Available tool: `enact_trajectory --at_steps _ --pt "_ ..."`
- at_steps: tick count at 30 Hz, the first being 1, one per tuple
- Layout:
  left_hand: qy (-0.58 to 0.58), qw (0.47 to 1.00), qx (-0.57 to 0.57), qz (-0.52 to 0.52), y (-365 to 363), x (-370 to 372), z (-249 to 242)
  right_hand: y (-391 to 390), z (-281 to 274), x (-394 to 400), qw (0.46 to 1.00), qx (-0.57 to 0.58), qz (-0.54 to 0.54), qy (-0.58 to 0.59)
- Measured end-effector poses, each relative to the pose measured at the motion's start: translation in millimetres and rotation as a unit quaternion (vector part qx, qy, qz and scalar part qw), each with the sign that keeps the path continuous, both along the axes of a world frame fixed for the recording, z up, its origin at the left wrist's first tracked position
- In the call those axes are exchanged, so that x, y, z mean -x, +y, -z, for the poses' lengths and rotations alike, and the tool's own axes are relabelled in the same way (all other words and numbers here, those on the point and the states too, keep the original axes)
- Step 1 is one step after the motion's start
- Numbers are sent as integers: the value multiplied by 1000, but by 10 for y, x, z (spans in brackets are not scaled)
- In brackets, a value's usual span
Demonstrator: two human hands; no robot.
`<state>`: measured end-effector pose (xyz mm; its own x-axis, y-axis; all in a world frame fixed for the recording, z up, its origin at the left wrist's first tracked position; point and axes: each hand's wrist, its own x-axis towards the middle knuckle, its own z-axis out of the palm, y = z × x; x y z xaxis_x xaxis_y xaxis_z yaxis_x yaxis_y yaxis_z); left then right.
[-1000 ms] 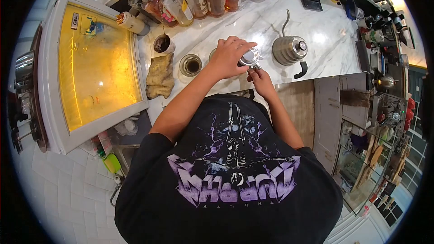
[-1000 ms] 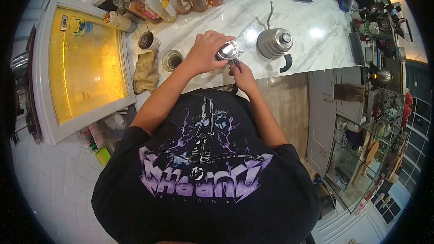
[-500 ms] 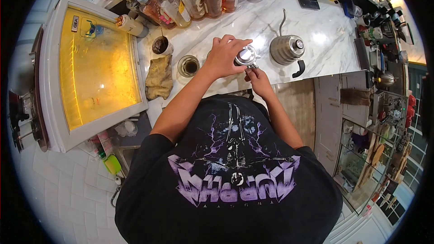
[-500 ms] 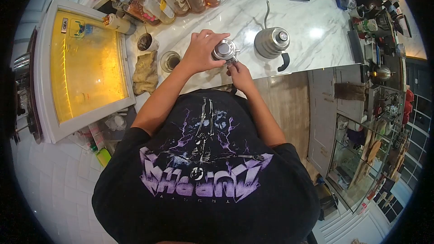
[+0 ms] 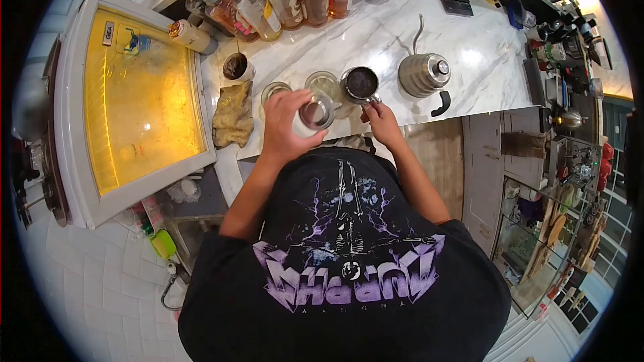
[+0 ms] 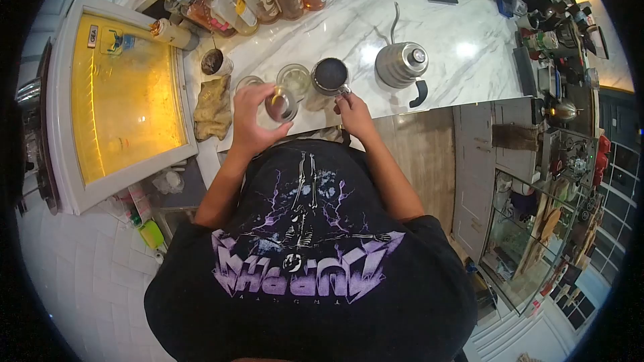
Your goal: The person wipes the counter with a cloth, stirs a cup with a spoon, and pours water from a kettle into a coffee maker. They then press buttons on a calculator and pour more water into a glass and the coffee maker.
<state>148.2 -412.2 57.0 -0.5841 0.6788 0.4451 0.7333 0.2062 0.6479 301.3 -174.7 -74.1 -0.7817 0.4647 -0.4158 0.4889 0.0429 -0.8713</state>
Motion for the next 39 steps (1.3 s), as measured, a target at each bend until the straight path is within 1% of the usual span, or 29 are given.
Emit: enact_trajectory --at_steps 3,5,7,9,10,11,12,13,14,15,16,17,18,19,21,22,24,27,29,32,37,39 --pt "-2 999 12 -37 -363 -179 184 -7 -93 3 1000 -6 -21 -12" --pt "-43 997 36 -61 -550 -305 331 -29 -113 8 1000 8 4 10" --pt "-71 993 46 -85 -658 -422 451 -20 -111 -1 1000 8 -11 9" --pt "-182 978 33 -97 -696 -488 632 -17 -121 3 1000 15 2 21" --pt "-231 969 31 -84 -704 -490 705 -5 -94 1 1000 9 -2 13" --pt "-228 969 33 -88 -713 -482 774 1 -67 4 1000 12 -5 16" --pt "-331 937 70 -85 -714 -471 846 -6 -85 15 1000 11 -3 15" --pt "-430 893 106 -79 -706 -468 941 -8 -94 16 1000 9 1 14" --pt "-414 899 96 -103 -684 -465 1045 -7 -98 14 1000 4 0 9" --pt "-415 899 97 -102 -662 -424 1046 -14 -101 20 1000 4 1 8" --pt "-300 941 113 -106 -631 -386 1050 -15 -101 23 1000 3 2 5" --pt "-182 969 127 -107 -592 -358 1056 -14 -104 13 1000 2 3 1" --pt "-158 974 130 -101 -582 -328 1109 -23 -112 2 1000 1 5 -1" --pt "-158 974 129 -99 -576 -318 1183 -37 -119 3 1000 7 6 9" --pt "-21 983 148 -109 -541 -302 1324 -61 -135 15 1000 11 11 21" --pt "-20 984 145 -104 -537 -295 1376 -73 -143 13 1000 6 11 18" --pt "-9 981 178 -81 -532 -286 1449 -73 -139 -4 1000 7 9 20" --pt "-5 984 169 -64 -523 -279 1488 -120 -104 -42 999 29 26 29" --pt "-8 983 171 -60 -536 -282 1482 -130 -105 -69 999 35 14 30" --pt "-6 984 168 -56 -577 -281 1518 -207 -208 -105 999 33 23 21" --pt "0 985 162 -53 -620 -308 1408 -228 -290 -163 999 16 30 8" --pt "2 995 76 -63 -701 -306 1305 -180 -329 -209 999 17 25 21"
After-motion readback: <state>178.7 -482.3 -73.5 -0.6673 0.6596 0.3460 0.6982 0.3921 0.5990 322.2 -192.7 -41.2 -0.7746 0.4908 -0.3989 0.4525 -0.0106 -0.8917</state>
